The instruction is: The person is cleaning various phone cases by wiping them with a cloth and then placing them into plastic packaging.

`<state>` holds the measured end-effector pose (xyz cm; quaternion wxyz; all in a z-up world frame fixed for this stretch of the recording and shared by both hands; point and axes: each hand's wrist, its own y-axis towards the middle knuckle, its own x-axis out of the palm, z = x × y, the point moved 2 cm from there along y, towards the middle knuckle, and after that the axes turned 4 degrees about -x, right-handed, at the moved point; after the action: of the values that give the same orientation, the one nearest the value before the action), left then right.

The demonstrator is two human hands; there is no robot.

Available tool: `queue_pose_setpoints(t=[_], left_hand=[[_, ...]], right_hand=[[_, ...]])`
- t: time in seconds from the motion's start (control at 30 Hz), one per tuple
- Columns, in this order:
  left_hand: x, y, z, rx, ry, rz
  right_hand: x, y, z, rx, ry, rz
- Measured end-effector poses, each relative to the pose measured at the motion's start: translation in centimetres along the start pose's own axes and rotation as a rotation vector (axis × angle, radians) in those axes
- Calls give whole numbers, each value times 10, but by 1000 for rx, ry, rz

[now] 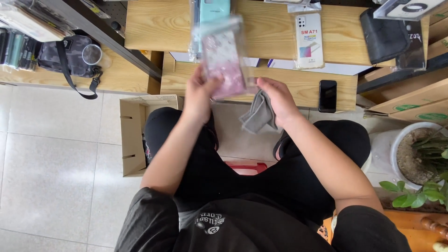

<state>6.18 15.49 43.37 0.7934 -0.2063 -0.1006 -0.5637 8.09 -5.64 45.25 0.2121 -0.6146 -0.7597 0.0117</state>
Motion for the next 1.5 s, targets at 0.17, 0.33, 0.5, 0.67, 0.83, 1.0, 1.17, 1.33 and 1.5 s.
queue_pose_setpoints(t=[0.17,0.33,0.5,0.67,0.83,1.0,1.17,1.33,1.5], left_hand=[[14,27,99,-96,206,32],[9,54,104,51,567,44],[-1,81,87,146,735,72],[-12,119,55,212,856,81],[-8,124,66,135,746,-12],[-14,129,62,124,758,-47],[-16,103,73,16,755,41],[-6,34,63,457,952,224],[50,-19,39,352,674,-389]], right_hand=[[6,17,-18,-25,-219,0],[9,68,-22,-386,-686,-63],[33,109,-28,-398,-592,-168],[43,127,-15,-426,-523,-141],[55,137,-9,-466,-553,-124],[52,138,-15,-483,-585,-188],[34,112,-32,-225,-565,-100],[-2,63,-46,-41,-375,39],[-15,14,-73,-447,-65,-159]])
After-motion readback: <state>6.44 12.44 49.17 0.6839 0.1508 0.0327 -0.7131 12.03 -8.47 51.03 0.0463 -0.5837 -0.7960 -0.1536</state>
